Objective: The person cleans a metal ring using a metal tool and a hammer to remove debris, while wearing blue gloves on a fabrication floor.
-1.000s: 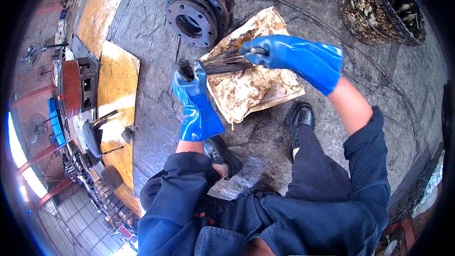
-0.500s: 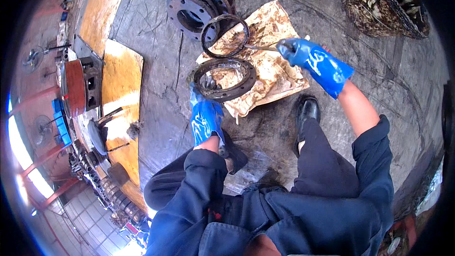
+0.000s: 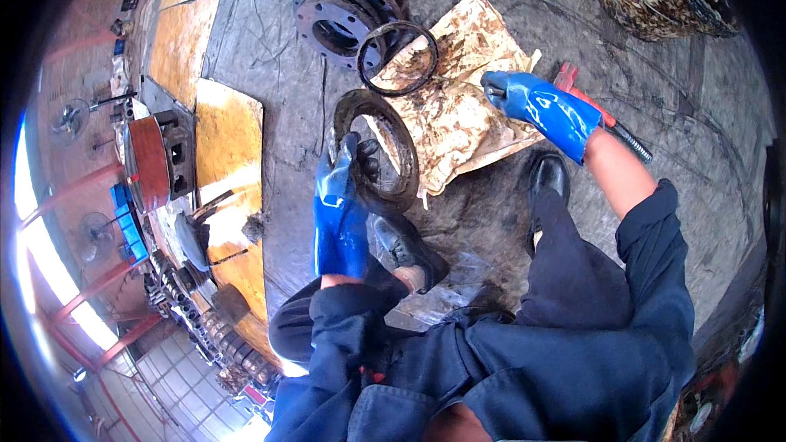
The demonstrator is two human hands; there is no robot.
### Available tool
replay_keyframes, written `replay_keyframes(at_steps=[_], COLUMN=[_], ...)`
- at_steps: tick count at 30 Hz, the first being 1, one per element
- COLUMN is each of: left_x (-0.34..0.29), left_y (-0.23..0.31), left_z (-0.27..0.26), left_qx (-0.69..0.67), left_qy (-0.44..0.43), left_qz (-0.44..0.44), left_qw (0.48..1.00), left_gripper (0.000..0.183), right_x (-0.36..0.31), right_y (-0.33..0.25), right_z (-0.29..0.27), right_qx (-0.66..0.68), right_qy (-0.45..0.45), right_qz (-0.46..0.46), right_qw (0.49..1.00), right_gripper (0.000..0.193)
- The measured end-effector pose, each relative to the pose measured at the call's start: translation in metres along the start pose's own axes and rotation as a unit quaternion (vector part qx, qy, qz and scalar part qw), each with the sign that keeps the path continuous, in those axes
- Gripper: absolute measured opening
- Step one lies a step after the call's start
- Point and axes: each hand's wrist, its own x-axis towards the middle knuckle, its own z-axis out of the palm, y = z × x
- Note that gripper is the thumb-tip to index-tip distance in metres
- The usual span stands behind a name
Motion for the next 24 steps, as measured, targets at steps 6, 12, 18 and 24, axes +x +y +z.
replay_keyframes(at_steps=[6,12,18,24], left_x=[0.087,0.128,0.143,0.144], left_y=[-0.013,0.016,0.004,0.005], left_z=[-0.023,-0.021,-0.043,-0.031], left_qx=[0.101,0.097,0.149,0.102], left_qy=[-0.101,-0.173,-0.114,-0.117], left_qz=[0.001,-0.028,-0.011,-0.038], left_qw=[0.990,0.980,0.982,0.987], left_gripper=[0.041,0.049,0.042,0.039], right_x=[-0.039,-0.039,-0.001,0.002], right_y=[-0.020,-0.057,-0.085,-0.104], right_z=[-0.027,-0.027,-0.011,-0.022], right_qx=[0.058,-0.071,-0.188,-0.052], right_qy=[0.034,0.038,0.136,0.039], right_qz=[-0.045,-0.168,-0.319,-0.212], right_qw=[0.997,0.982,0.919,0.975], right_gripper=[0.036,0.040,0.034,0.048])
